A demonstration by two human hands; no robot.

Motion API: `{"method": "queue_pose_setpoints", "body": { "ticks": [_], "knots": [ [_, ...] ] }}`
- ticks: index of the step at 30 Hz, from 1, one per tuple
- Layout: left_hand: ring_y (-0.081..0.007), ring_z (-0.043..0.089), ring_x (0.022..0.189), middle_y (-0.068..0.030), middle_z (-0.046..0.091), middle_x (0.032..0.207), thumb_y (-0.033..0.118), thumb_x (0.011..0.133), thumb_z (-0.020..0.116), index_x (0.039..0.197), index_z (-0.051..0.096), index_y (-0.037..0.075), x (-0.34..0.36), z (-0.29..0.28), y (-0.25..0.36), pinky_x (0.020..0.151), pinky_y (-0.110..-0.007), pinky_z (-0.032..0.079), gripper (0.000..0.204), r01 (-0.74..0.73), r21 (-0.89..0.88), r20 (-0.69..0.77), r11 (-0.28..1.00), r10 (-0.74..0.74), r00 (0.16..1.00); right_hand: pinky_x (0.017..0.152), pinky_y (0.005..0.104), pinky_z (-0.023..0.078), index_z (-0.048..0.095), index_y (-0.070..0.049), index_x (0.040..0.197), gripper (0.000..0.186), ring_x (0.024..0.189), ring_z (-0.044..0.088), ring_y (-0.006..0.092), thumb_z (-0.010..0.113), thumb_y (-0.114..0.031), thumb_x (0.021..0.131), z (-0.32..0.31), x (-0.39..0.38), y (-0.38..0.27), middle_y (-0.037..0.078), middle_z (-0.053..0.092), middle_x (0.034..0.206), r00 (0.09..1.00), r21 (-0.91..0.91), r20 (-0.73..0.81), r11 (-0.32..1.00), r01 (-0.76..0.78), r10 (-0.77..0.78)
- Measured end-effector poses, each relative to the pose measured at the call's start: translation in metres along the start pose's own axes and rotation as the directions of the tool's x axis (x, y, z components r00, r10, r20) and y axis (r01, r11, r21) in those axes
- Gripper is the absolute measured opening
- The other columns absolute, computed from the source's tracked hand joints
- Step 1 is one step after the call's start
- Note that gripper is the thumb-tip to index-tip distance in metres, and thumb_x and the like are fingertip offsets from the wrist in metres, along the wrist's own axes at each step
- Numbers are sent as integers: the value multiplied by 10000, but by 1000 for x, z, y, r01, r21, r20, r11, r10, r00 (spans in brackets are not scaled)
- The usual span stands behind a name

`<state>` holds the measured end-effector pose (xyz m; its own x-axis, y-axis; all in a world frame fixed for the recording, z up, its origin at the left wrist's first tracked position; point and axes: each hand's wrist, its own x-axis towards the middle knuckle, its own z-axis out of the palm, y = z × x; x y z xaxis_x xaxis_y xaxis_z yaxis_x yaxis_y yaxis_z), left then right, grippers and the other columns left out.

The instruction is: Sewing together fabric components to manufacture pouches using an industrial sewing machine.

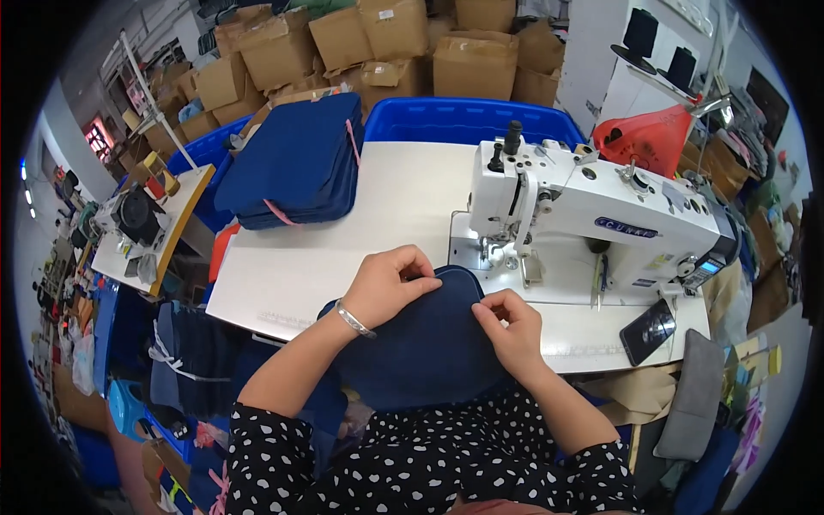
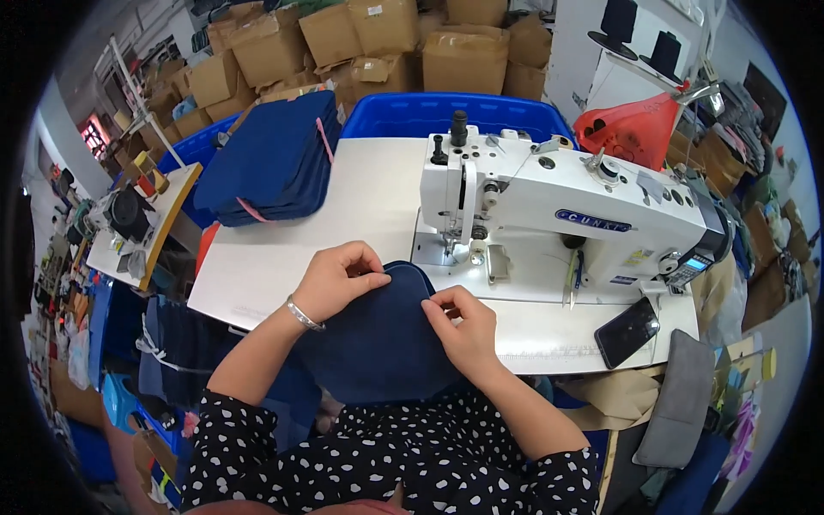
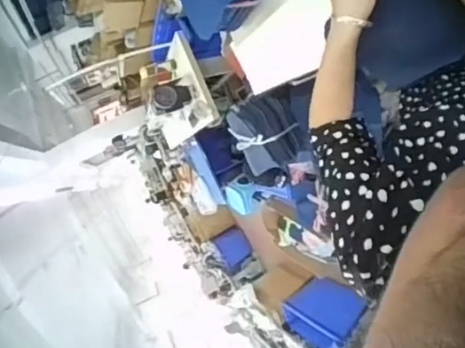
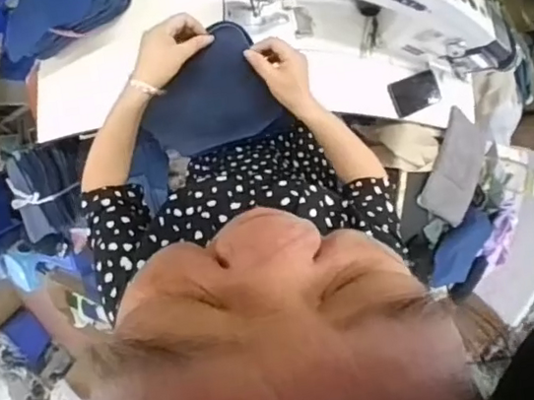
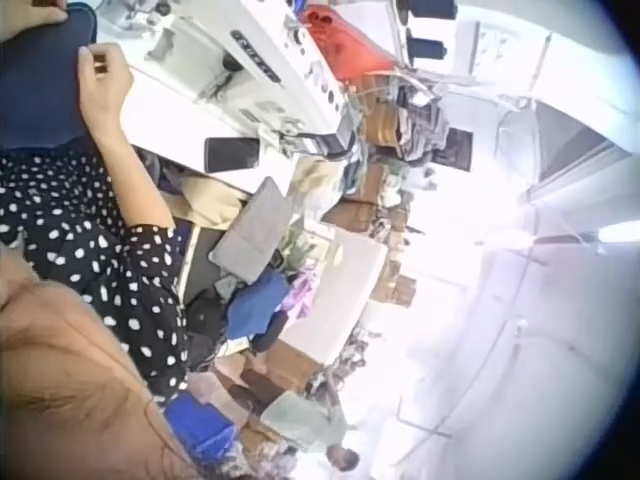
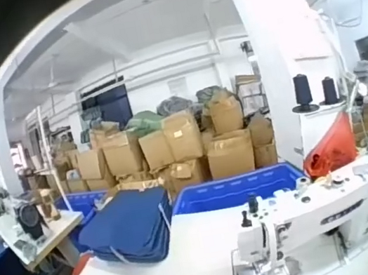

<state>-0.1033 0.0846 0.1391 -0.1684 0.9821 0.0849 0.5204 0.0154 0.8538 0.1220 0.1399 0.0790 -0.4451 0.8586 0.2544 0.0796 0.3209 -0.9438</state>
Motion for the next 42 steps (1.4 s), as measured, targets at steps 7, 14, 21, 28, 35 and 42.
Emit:
{"method": "queue_pose_setpoints", "body": {
  "ticks": [7, 14, 21, 28, 35, 42],
  "knots": [
    [-60, 623, 750, 13, 681, 828, 145, 869, 817, 911, 676, 51, -5, 1, 3, 701, -224, 523, 174, -10, -29, -4, 1000, 9, 1000, 691, 242, 535, 652, -7, 888, 133, 722, 658, 83, 756, -87, 911, 3, -9, 1, 31, 713, 805, 996, 100, -93, 995, 24, -15],
    [-91, 664, 800, -22, 728, 877, 153, 872, 806, 1035, 761, 51, -8, 8, 2, 751, -243, 542, 197, -22, -172, -33, 985, 16, 999, 679, 230, 527, 652, -5, 883, 130, 706, 645, 75, 757, -76, 907, 4, -11, -1, 25, 709, 798, 995, 123, -99, 992, 31, -19],
    [-117, 695, 809, -60, 766, 920, 173, 876, 797, 995, 802, 42, -8, 13, 2, 760, -251, 553, 177, -33, -163, -48, 986, 26, 999, 678, 233, 534, 652, 0, 876, 132, 700, 645, 78, 758, -71, 908, 2, -12, 1, 26, 710, 795, 995, 141, -99, 990, 21, -7],
    [-116, 697, 808, -61, 766, 917, 176, 877, 795, 995, 800, 34, -7, 17, -3, 754, -250, 551, 185, -17, -169, -48, 985, 9, 999, 683, 229, 537, 653, 3, 870, 139, 704, 642, 70, 764, -74, 906, 2, -15, 5, 26, 712, 796, 995, 157, -96, 988, 4, 11],
    [-84, 663, 813, -24, 747, 893, 157, 891, 796, 975, 787, 16, -5, 17, 0, 754, -231, 529, 164, -14, -147, -37, 989, 8, 999, 674, 230, 536, 648, 2, 871, 144, 702, 641, 67, 768, -71, 902, 2, -13, 5, 26, 707, 787, 994, 170, -100, 985, -17, 34],
    [-89, 662, 809, -26, 755, 886, 157, 888, 794, 966, 787, 11, -3, 17, 0, 757, -239, 524, 166, -13, -183, -32, 983, 7, 999, 647, 257, 544, 658, -10, 999, 144, 683, 667, 113, 752, -47, 896, 1, -15, 4, 64, 726, 847, 976, -29, -121, 983, 179, -181]
  ]
}}
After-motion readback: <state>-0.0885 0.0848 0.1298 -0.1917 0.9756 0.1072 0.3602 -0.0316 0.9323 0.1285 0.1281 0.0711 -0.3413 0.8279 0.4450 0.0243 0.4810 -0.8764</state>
